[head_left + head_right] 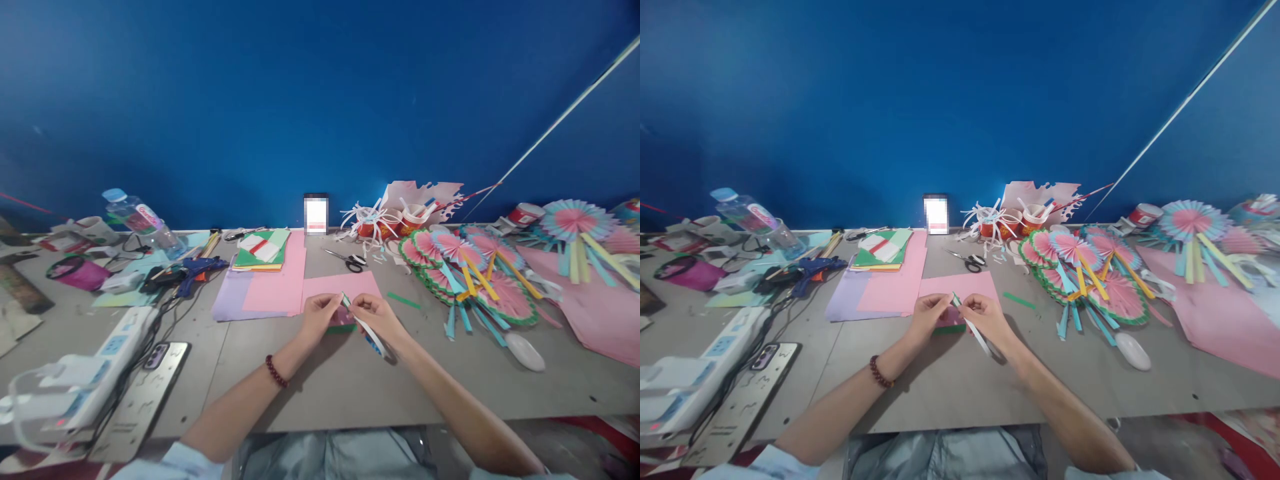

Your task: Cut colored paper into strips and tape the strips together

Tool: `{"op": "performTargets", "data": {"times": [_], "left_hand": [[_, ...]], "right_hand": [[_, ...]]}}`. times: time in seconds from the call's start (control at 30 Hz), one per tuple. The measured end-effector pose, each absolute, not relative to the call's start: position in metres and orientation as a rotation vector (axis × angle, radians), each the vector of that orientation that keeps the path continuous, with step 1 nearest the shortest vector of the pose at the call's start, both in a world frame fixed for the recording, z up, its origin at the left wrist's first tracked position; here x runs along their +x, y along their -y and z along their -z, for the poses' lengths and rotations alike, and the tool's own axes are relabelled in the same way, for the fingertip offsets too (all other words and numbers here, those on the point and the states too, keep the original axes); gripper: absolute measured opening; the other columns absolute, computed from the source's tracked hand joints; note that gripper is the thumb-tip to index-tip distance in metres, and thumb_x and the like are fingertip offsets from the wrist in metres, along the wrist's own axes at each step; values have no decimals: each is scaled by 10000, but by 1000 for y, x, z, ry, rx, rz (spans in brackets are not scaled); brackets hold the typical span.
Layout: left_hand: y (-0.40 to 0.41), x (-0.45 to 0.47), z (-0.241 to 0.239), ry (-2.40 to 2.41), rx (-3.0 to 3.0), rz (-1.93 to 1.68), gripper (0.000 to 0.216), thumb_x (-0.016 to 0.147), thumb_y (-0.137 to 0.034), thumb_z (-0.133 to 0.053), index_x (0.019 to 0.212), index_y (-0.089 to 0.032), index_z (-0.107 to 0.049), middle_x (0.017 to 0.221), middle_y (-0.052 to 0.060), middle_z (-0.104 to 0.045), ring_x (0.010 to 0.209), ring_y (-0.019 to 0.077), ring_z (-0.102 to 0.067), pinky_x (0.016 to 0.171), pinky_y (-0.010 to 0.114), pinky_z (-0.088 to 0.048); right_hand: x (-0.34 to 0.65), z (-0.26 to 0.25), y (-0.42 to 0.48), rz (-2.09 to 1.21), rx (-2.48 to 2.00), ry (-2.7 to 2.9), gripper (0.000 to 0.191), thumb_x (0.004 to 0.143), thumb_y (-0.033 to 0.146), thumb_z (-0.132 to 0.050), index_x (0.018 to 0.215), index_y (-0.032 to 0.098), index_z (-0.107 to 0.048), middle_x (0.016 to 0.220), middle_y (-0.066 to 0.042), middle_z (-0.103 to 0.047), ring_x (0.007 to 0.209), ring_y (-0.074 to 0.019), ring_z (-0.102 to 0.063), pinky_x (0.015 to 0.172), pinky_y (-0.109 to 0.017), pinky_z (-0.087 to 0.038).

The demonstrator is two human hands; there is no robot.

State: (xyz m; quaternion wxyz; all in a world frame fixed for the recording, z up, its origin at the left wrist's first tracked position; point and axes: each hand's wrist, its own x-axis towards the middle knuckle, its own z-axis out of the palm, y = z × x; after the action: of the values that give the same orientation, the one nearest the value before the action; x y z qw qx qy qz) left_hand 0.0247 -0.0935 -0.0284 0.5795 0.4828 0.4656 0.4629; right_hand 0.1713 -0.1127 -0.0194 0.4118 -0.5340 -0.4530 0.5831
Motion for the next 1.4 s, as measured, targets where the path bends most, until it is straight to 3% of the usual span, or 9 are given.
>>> {"op": "performTargets", "data": {"times": [0.27, 0.73, 1.03, 1.2, 1.4], "left_hand": [[92, 24, 29, -1082, 1099, -1090, 502, 673, -564, -679, 426, -151, -538, 396, -12, -448, 404, 79, -390, 438, 226, -294], [92, 25, 34, -1065, 990, -1110, 401, 701, -431, -647, 445, -168, -488, 416, -35, -444, 435, 86, -407, 486, 228, -325], [93, 27, 36, -1050, 1015, -1074, 472, 683, -546, -671, 473, -152, -518, 424, -30, -438, 433, 75, -384, 464, 222, -291], [94, 27, 31, -1071, 1043, -1110, 434, 642, -543, -708, 528, -141, -591, 449, -22, -468, 445, 78, -386, 461, 223, -293], [93, 25, 29, -1097, 1027, -1157, 423, 683, -500, -686, 483, -152, -554, 421, -28, -453, 432, 78, -398, 464, 218, -320]], "right_hand": [[171, 20, 112, -1458, -1348, 1142, 307, 657, 453, -700, 656, 187, -548, 480, 54, -543, 365, -78, -474, 360, -192, -395], [171, 24, 113, -1432, -1349, 1200, 292, 687, 443, -685, 678, 182, -553, 555, 49, -558, 400, -73, -490, 397, -193, -390], [173, 26, 113, -1443, -1329, 1157, 332, 682, 473, -689, 667, 182, -531, 501, 57, -538, 378, -71, -479, 392, -190, -377], [173, 27, 113, -1448, -1335, 1182, 332, 686, 474, -690, 673, 181, -535, 507, 58, -528, 389, -73, -491, 389, -188, -377], [171, 26, 113, -1489, -1290, 1172, 308, 684, 450, -703, 737, 187, -552, 562, 54, -553, 423, -81, -517, 430, -210, -427]]}}
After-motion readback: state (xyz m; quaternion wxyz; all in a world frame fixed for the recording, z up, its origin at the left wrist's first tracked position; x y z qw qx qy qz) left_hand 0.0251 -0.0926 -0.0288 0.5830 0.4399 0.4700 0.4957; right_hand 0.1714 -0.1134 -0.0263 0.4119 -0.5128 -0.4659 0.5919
